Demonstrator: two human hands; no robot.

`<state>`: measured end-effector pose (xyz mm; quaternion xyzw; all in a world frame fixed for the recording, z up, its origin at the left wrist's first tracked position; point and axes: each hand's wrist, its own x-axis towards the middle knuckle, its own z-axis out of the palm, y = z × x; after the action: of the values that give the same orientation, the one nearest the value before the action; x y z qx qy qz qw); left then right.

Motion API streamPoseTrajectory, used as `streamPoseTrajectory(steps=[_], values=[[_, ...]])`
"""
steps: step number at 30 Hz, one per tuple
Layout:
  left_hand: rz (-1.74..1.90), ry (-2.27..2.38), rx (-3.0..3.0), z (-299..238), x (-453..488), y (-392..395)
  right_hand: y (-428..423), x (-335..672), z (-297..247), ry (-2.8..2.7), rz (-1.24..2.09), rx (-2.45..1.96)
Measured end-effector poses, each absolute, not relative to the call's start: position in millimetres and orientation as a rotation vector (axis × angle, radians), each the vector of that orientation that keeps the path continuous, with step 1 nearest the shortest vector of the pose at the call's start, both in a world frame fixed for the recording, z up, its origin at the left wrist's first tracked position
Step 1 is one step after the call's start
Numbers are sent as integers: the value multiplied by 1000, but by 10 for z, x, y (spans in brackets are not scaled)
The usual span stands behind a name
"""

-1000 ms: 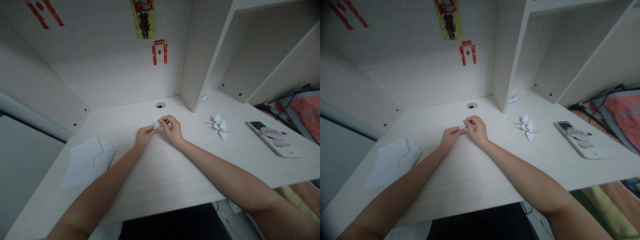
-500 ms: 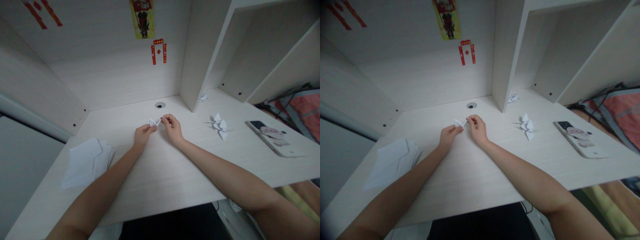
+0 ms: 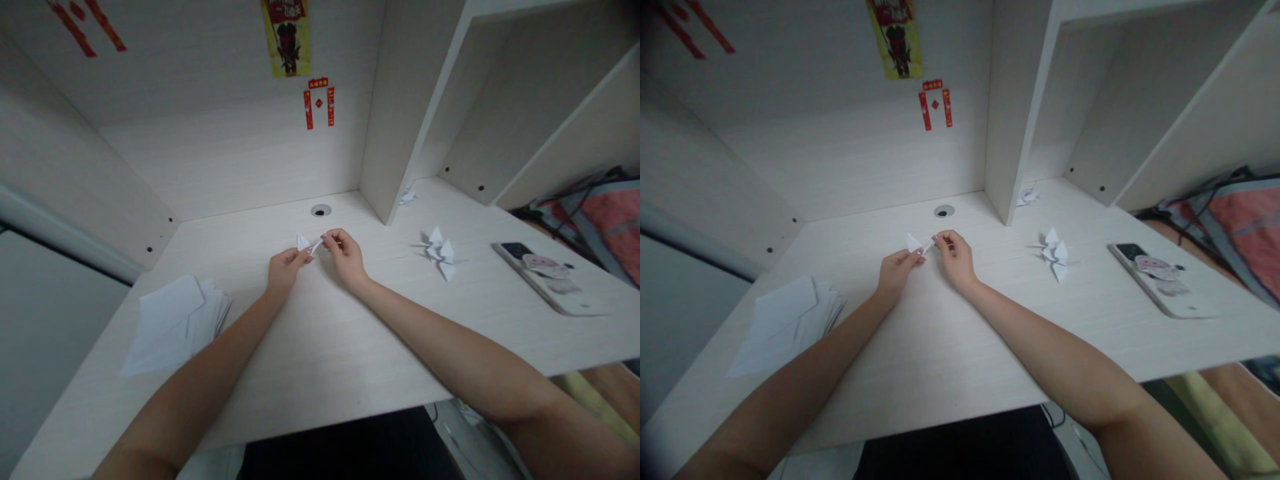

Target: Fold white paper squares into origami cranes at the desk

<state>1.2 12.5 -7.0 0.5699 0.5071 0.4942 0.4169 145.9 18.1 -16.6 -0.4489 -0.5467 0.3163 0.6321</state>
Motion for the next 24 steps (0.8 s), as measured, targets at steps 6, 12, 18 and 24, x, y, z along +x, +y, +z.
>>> streamPoseTrajectory(steps=[6,12,18,24], values=[[1221,1278,1451,-85,-3,133,189,1461,-168,-1248,749,-1029],[1244,1289,1430,-77,-5,148,209,1496,-164,-1246,817,-993],[1249,1300,1410,-86,-8,165,172,1505,-111,-1350,771,-996],[1239,1280,1416,-79,-12,166,143,1496,-73,-1361,752,-988]])
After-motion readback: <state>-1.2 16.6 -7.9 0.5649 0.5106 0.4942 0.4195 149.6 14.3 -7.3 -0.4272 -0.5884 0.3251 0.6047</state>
